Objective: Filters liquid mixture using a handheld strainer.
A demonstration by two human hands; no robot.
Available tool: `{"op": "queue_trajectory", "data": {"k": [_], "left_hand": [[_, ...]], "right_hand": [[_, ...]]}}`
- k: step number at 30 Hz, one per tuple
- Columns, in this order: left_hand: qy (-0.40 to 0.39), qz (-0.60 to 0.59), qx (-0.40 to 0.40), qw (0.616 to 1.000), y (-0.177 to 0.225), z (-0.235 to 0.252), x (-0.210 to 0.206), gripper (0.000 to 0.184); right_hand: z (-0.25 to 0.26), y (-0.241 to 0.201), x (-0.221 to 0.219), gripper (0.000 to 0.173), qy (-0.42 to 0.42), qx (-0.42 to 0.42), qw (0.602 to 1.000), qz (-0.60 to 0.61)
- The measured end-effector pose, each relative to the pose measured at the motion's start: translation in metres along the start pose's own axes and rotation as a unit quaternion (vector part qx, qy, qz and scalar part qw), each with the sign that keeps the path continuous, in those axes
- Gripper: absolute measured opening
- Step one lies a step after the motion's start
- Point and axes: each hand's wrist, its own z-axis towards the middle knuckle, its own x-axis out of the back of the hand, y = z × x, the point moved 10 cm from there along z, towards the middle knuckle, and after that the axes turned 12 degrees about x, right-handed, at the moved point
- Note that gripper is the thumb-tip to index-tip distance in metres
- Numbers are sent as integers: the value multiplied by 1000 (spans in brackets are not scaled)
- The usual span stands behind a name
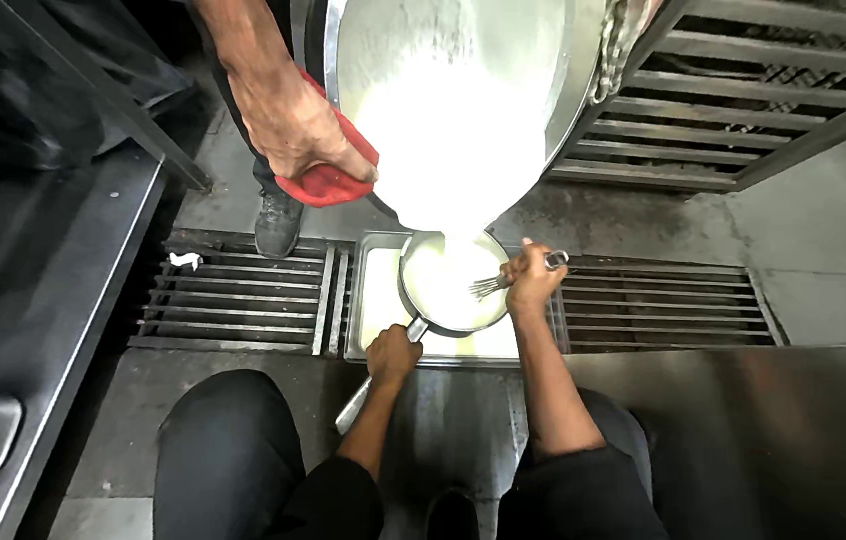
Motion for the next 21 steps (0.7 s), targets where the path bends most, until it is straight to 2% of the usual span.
{"op": "queue_trajectory", "data": {"k": [3,5,7,11,14,16,19,21], "left_hand": [[-6,6,2,1000,0,1,0,31],[-4,0,6,1000,-3,0,-1,31],[-5,-4,9,1000,-2,0,-1,32],[-11,-6,10,1000,-3,0,-1,33],[-12,0,5,1000,-2,0,-1,34],[-16,-1,4,1000,-1,-1,-2,35],[-19,-1,7,1000,-3,0,-2,34],[-19,0,8,1000,-4,-2,-3,33]], "right_hand": [[20,-25,-4,32,21,56,998,-7],[9,-10,5,31,47,48,998,7],[0,8,6,31,22,-4,1000,-2],[24,-22,-11,30,11,73,997,-31],[0,1,-15,30,-18,22,1000,-4],[-1,0,-19,30,-54,26,997,-41],[14,-14,-20,28,-9,72,997,-32],[-5,-1,-5,27,14,37,999,-19]]}}
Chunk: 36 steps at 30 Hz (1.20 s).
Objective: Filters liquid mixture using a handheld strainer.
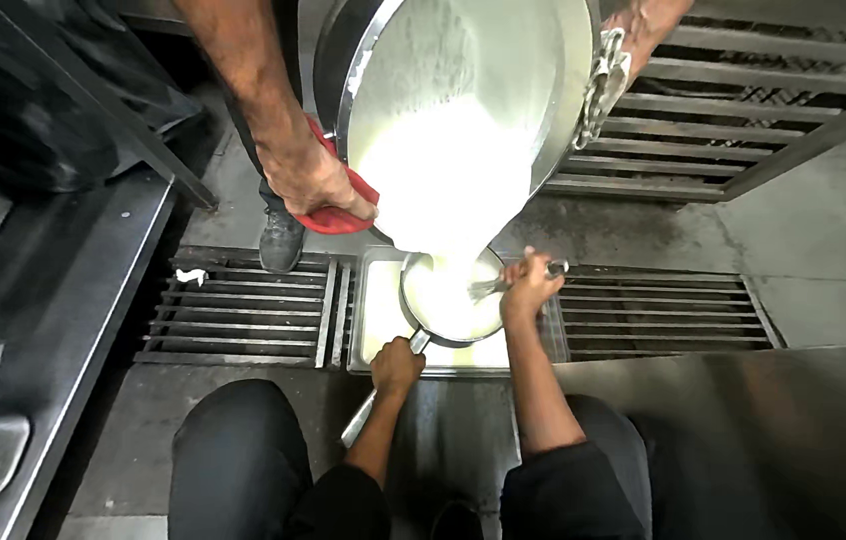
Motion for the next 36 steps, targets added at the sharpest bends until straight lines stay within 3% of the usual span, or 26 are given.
{"op": "queue_trajectory", "data": {"k": [2,7,14,21,24,27,31,36], "left_hand": [[-4,0,3,1000,3,-1,2,34],[-4,8,6,1000,1,1,-2,33],[5,-4,2,1000,3,-1,-1,30],[14,-19,4,1000,3,-2,-1,30],[13,-29,0,999,3,-1,0,31],[18,-18,2,1000,3,1,1,31],[9,-10,5,1000,4,0,-1,33],[0,1,3,1000,5,-4,-4,34]], "right_hand": [[-6,-3,13,28,5,-14,1000,-23],[25,-66,9,32,22,38,999,-13],[33,-116,6,37,-10,78,997,15],[31,-100,16,35,18,93,995,28],[16,-48,26,32,31,71,996,34],[1,12,31,31,39,-35,998,18],[25,-26,25,31,39,28,999,-3],[2,-2,28,29,26,-10,1000,-10]]}}
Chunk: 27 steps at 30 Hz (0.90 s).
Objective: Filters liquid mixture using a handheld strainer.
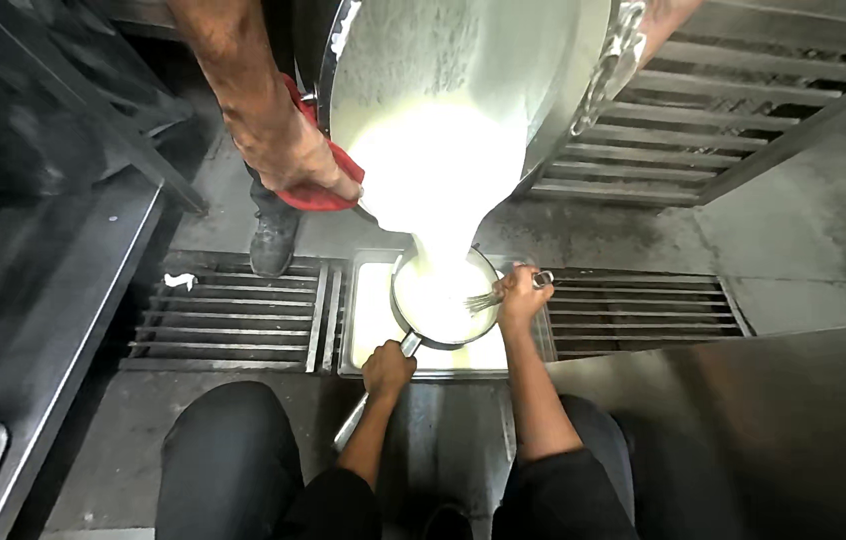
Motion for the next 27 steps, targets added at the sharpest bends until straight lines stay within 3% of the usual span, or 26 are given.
{"op": "queue_trajectory", "data": {"k": [3,6,8,12,15,18,22,27], "left_hand": [[-8,-5,3,1000,-2,1,-1,35],[-3,-9,4,1000,-4,0,-1,34],[-5,-10,1,1000,-1,-1,-2,35],[-6,0,4,1000,-3,1,2,34],[-10,-8,3,1000,-1,2,1,35],[-9,-8,-2,1000,-2,3,4,37],[-13,-7,1,1000,-2,2,2,36],[-12,-5,1,1000,-4,3,6,36]], "right_hand": [[18,-19,-6,28,22,30,999,12],[-3,10,0,29,7,-18,1000,-4],[11,3,-11,28,-12,-2,1000,-15],[16,-2,-6,32,32,3,999,23],[12,3,-3,29,-8,-11,1000,-11],[23,-14,-10,31,14,15,999,41],[5,-2,-14,30,-32,-21,999,17],[17,-16,-19,32,-10,7,999,46]]}}
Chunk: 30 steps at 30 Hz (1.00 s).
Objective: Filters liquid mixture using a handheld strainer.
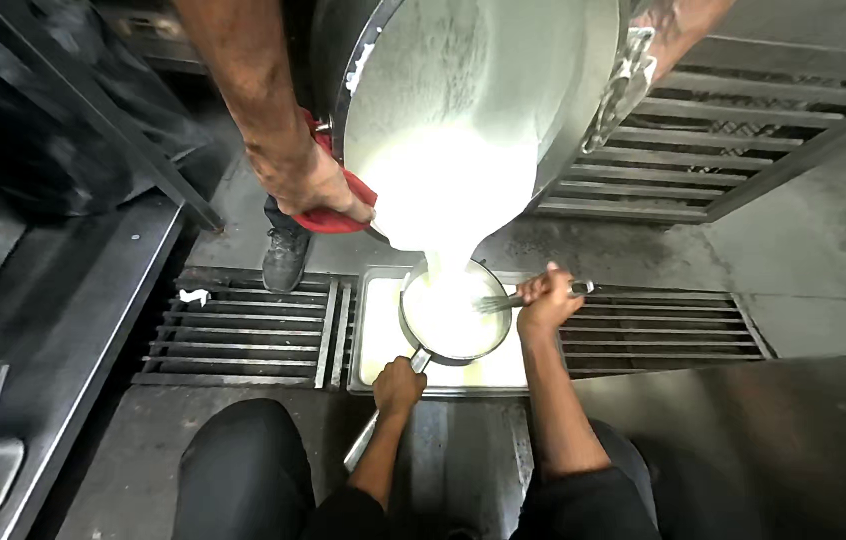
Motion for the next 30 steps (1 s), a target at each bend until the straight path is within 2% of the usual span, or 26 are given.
{"op": "queue_trajectory", "data": {"k": [3,5,7,9,11,14,18,22,23,25,27,30], "left_hand": [[-9,-4,-4,1000,1,-2,-6,36],[-4,-5,-2,1000,1,-1,-3,36],[-3,-1,-2,1000,1,-1,1,36],[-5,2,-4,1000,0,-1,-2,35],[-4,0,-8,1000,2,-2,-3,35],[4,-3,-7,1000,2,-1,3,35],[-2,-10,-1,1000,2,-1,0,35],[-5,-14,-8,1000,5,-1,3,36],[-6,-6,-8,1000,5,-3,2,36],[-9,1,-8,1000,6,-5,-1,36],[-7,-2,-10,1000,8,-5,-3,35],[-5,2,-10,1000,5,-6,-3,35]], "right_hand": [[-7,4,0,30,-30,-8,998,-54],[8,-9,-8,26,-6,8,999,-44],[5,-3,-3,30,15,-1,1000,-14],[-12,14,0,28,-27,-20,998,-53],[-6,9,-13,28,-39,-1,997,-70],[2,0,-16,30,7,16,1000,-10],[-7,14,-1,31,-46,-2,998,-48],[10,-9,0,28,23,30,999,-33],[0,-3,6,29,16,20,999,-31],[-18,10,2,29,-48,-5,998,-42],[-6,1,-14,29,-70,4,996,-47],[7,-5,-6,31,-1,20,999,-36]]}}
